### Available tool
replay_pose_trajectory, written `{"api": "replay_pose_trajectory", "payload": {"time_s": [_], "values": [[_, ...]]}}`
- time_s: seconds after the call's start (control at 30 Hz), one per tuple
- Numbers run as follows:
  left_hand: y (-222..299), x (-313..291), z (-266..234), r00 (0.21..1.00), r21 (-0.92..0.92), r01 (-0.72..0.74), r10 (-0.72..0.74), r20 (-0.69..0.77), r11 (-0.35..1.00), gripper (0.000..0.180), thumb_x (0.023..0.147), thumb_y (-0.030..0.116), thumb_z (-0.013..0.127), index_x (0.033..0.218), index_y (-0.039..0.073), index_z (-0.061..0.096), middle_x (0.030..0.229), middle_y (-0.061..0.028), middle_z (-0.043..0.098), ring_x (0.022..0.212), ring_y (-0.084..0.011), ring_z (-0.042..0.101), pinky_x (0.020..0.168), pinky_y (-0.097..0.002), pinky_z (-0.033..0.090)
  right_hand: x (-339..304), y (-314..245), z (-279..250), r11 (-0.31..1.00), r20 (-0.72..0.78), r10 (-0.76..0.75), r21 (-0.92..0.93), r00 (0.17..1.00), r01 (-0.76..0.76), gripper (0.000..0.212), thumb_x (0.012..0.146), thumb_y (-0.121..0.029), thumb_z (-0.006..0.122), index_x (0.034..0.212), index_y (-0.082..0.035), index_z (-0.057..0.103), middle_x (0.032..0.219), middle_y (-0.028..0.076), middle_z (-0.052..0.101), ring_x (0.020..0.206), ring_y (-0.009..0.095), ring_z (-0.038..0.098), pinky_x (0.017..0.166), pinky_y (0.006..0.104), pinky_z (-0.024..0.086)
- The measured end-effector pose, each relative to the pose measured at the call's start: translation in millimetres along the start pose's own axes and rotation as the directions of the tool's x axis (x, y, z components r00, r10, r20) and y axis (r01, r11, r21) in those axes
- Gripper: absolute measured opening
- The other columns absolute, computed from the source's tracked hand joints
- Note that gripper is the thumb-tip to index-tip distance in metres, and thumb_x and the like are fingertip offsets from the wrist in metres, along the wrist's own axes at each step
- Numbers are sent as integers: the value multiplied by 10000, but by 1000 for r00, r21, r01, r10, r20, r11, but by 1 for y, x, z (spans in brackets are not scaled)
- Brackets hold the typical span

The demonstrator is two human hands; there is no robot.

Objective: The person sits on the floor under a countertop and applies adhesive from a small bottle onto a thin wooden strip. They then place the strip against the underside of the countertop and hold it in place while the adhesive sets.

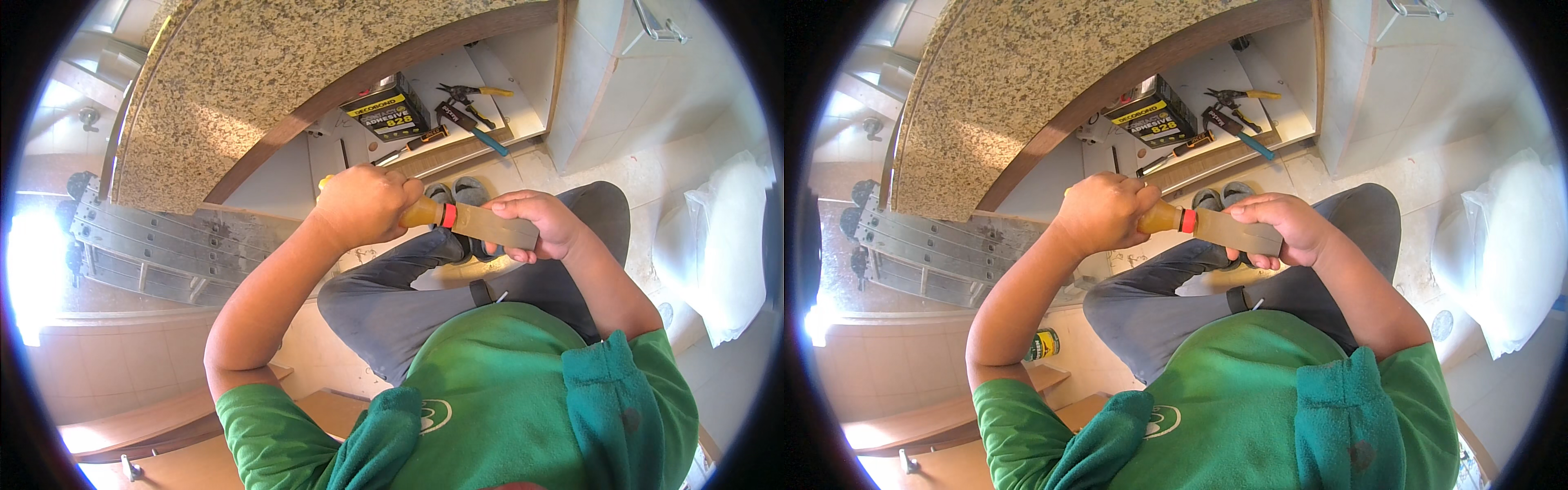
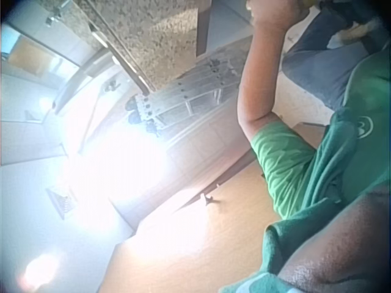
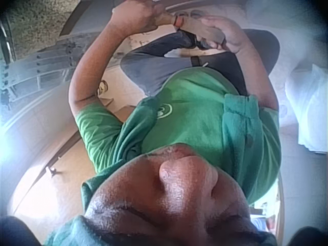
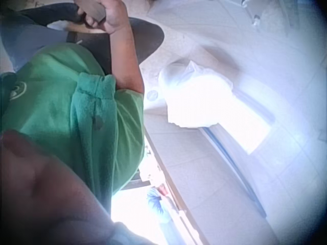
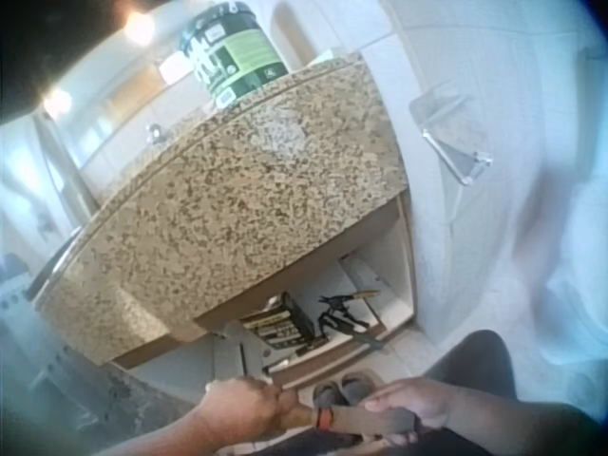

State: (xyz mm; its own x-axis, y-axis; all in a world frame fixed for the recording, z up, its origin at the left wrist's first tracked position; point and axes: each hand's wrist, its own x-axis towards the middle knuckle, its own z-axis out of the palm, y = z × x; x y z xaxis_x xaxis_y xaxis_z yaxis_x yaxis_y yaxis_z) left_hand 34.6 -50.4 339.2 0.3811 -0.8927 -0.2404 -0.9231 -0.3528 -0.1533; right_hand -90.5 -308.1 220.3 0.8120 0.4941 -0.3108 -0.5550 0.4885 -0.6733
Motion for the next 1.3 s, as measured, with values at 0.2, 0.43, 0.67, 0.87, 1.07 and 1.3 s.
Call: {"api": "replay_pose_trajectory", "payload": {"time_s": [0.2,0.43,0.67,0.87,1.07,1.3], "values": [[-1,-2,6,999,14,-11,12,-37,1000,440,643,288,888,924,115,597,822,-53,655,801,-290,693,686,-432,568,0,1,2,999,18,3,-44,1000,-2,444,1023,-270,559,1325,54,594,887,186,714,470,161,564,398,289,419],[-2,-3,13,999,8,-5,6,-34,1000,455,629,272,889,940,119,595,836,-52,650,795,-288,686,686,-429,568,2,9,-2,1000,69,21,-17,997,-20,464,1022,-270,561,1346,61,584,906,186,710,482,148,560,397,281,414],[-13,-2,45,985,32,-59,63,-161,998,452,653,253,870,981,121,589,882,-68,650,842,-288,681,744,-442,555,0,19,-3,990,204,-85,130,975,59,504,1037,-305,573,1346,93,561,927,204,704,498,154,573,408,269,420],[-14,-20,108,981,-219,42,-81,-174,975,498,690,263,849,1111,108,632,965,-116,695,903,-338,692,789,-450,560,-4,18,-18,972,196,-174,191,965,137,517,1047,-323,578,1387,66,544,976,209,705,589,189,617,493,294,479],[13,-43,186,832,-657,363,-548,-91,660,537,755,320,884,1182,91,654,1047,-172,729,982,-372,712,846,-443,575,-9,17,-47,957,75,-289,65,954,284,531,1031,-290,631,1445,25,526,1081,168,705,790,219,665,664,347,538],[68,-41,245,573,-972,164,-819,-44,166,608,769,263,932,1216,-14,627,1033,-123,724,940,-203,702,877,-341,569,-1,13,-63,937,-12,-341,-84,940,339,497,1034,-255,626,1443,8,521,1202,139,675,1002,269,687,898,414,577]]}}
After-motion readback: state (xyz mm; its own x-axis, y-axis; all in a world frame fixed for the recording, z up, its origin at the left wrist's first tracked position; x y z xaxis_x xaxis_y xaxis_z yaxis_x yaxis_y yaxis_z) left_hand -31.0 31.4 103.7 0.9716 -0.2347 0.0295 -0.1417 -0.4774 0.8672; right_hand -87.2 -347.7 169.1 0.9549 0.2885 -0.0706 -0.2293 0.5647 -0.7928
